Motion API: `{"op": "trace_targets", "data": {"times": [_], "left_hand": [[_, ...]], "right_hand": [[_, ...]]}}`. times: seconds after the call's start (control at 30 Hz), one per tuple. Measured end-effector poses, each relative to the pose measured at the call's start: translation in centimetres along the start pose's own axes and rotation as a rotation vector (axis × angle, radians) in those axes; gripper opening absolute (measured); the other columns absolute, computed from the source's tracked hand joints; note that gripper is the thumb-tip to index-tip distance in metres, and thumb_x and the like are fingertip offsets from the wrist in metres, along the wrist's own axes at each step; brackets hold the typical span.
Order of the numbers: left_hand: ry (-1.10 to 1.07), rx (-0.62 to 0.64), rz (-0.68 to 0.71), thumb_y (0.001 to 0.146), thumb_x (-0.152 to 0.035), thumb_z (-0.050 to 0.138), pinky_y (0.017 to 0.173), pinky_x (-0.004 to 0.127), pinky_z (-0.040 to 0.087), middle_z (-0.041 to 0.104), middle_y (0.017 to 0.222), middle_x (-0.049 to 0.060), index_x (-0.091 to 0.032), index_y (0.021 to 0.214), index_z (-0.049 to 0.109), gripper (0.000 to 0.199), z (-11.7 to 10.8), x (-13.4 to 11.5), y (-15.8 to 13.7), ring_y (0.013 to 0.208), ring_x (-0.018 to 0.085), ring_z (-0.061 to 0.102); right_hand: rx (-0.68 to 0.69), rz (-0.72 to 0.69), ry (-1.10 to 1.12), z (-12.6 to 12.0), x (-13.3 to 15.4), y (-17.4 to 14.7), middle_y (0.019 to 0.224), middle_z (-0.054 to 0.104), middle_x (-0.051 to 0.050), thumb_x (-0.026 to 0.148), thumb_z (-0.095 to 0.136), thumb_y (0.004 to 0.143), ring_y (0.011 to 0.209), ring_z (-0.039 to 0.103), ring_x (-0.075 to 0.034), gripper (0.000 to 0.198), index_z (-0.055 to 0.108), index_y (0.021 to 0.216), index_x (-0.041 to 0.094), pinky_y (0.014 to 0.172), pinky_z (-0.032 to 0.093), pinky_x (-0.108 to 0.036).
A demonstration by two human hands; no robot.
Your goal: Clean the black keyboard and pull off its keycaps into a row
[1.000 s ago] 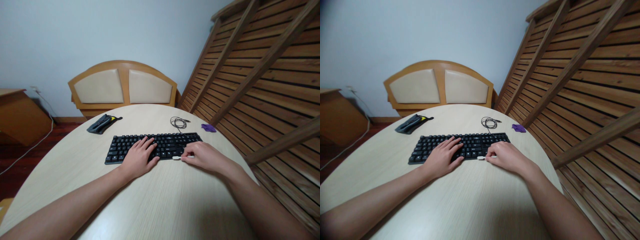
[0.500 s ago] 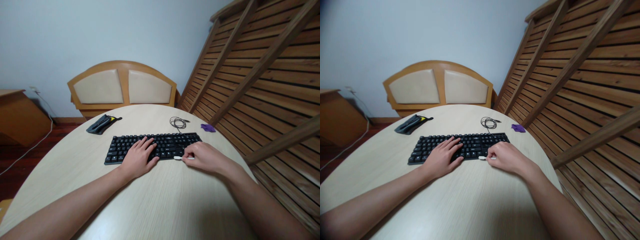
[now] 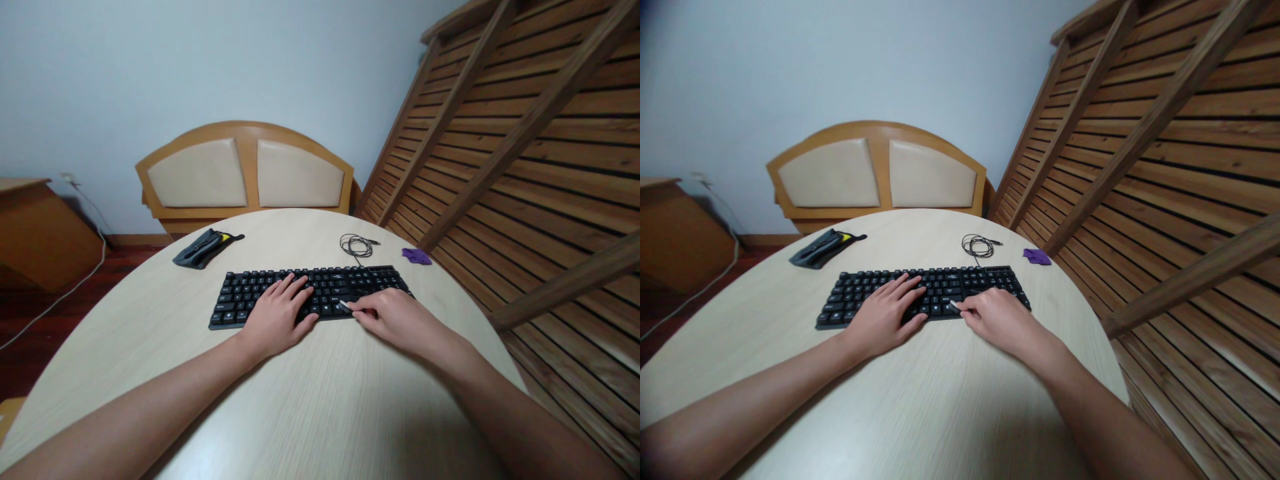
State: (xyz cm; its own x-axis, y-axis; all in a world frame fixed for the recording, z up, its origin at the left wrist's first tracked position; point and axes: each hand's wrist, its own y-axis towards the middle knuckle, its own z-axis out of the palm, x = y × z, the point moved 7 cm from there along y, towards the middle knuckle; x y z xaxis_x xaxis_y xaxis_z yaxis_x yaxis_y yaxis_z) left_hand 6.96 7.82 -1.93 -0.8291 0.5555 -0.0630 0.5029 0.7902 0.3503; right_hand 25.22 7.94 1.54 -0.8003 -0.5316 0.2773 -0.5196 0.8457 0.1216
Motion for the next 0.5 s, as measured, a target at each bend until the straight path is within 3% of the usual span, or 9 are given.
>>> {"op": "trace_targets", "data": {"times": [0.27, 0.4, 0.5], "left_hand": [[-0.015, -0.003, 0.0, 0.094, -0.049, 0.049, 0.114, 0.051, 0.036, 0.048, 0.15, 0.012, -0.016, 0.135, 0.056, 0.053, -0.06, 0.06, -0.04, 0.142, 0.034, 0.038], [-0.036, -0.019, 0.0, 0.094, -0.048, 0.05, 0.114, 0.052, 0.036, 0.049, 0.149, 0.011, -0.018, 0.134, 0.057, 0.051, -0.06, 0.09, -0.06, 0.142, 0.033, 0.038], [-0.037, -0.021, 0.002, 0.093, -0.048, 0.051, 0.114, 0.052, 0.036, 0.049, 0.149, 0.011, -0.018, 0.134, 0.057, 0.051, -0.05, 0.08, -0.05, 0.142, 0.033, 0.038]], "right_hand": [[-0.021, 0.031, -0.066, -0.21, 0.33, -0.14, 0.079, 0.077, -0.003, 0.02, 0.057, 0.087, 0.064, 0.067, -0.017, 0.027, 0.079, 0.102, 0.024, 0.06, 0.041, -0.026], [0.012, 0.043, -0.07, -0.05, 0.42, -0.22, 0.074, 0.076, -0.003, 0.02, 0.058, 0.086, 0.06, 0.066, -0.016, 0.024, 0.081, 0.092, 0.025, 0.056, 0.04, -0.026], [0.002, 0.046, -0.077, -0.05, 0.4, -0.24, 0.078, 0.077, -0.003, 0.021, 0.058, 0.088, 0.063, 0.067, -0.017, 0.025, 0.08, 0.098, 0.025, 0.058, 0.042, -0.026]]}}
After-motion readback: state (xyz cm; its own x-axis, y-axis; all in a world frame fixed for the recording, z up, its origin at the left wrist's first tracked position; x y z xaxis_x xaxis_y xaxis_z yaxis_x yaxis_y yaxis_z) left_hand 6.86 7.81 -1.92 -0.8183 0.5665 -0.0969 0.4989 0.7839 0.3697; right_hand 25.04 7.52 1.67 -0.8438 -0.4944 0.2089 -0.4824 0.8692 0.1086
